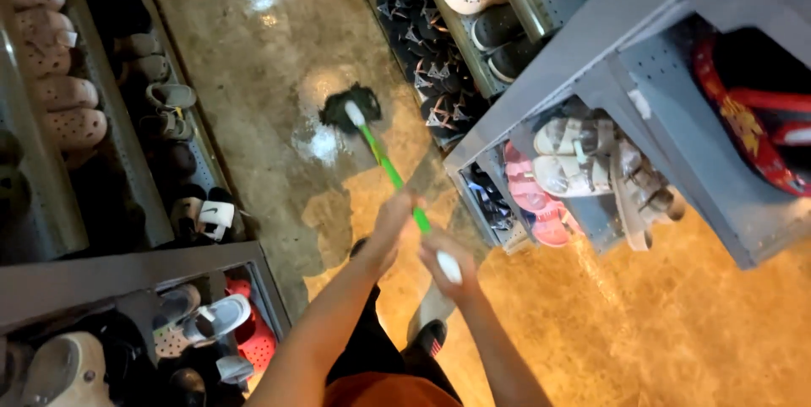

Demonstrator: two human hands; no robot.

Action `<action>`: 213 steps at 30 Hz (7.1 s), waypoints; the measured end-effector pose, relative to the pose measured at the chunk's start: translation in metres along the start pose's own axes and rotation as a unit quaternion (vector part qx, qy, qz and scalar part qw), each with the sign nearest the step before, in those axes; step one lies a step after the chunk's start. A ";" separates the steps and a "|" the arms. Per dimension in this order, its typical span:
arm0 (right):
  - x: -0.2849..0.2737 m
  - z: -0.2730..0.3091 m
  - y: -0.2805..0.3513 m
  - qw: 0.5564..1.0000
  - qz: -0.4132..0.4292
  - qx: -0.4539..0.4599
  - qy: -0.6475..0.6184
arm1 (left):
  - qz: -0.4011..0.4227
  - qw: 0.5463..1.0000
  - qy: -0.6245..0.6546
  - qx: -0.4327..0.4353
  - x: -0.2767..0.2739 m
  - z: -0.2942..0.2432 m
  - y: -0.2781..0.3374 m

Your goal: Mopping the floor in a retail store aisle and rinsing the mop in a bucket.

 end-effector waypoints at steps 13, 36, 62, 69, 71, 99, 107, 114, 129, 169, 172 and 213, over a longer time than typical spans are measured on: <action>-0.045 0.143 0.201 0.985 0.173 0.022 -0.009 | 0.078 0.754 -0.487 0.433 0.062 0.108 0.240; -0.106 -0.069 0.386 0.979 0.067 0.096 -0.167 | 0.271 0.958 0.082 0.036 0.078 0.280 0.234; -0.157 0.246 0.409 0.942 -0.309 -0.073 0.109 | 0.329 0.514 -0.685 0.397 0.243 0.237 0.381; -0.144 0.197 0.378 0.970 -0.204 -0.089 0.096 | 0.295 0.502 -0.689 0.432 0.202 0.219 0.347; -0.131 0.176 0.358 0.985 -0.145 -0.056 0.072 | 0.263 0.604 -0.683 0.316 0.178 0.207 0.315; -0.196 0.160 0.537 0.994 -0.093 0.038 0.053 | 0.197 0.556 -0.665 0.457 0.168 0.372 0.415; -0.109 0.091 0.465 0.999 0.049 -0.018 0.015 | 0.044 0.702 -0.614 0.359 0.041 0.338 0.308; -0.218 0.155 0.551 0.998 0.029 -0.010 0.052 | 0.083 0.652 -0.576 0.486 0.148 0.427 0.366; -0.144 0.080 0.505 0.994 0.040 0.078 0.061 | -0.056 0.592 -0.673 0.440 0.072 0.350 0.388; 0.230 0.154 0.577 0.976 0.210 -0.039 -0.035 | -0.167 0.740 -0.339 0.556 -0.177 0.242 0.802; 0.261 0.088 0.576 0.945 0.304 -0.084 0.085 | -0.160 0.693 -0.381 0.591 -0.196 0.235 0.828; 0.190 0.073 0.694 0.956 0.171 0.216 0.100 | -0.024 0.847 -0.258 0.465 -0.203 0.334 0.834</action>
Point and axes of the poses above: each hand's wrist, its own y-axis away from the middle knuckle, its own x-axis out of the palm, z = x × y, the point moved 5 cm from there along -y, towards the middle knuckle, and after that the axes turned 10 degrees about -y, right-handed, at the moved point
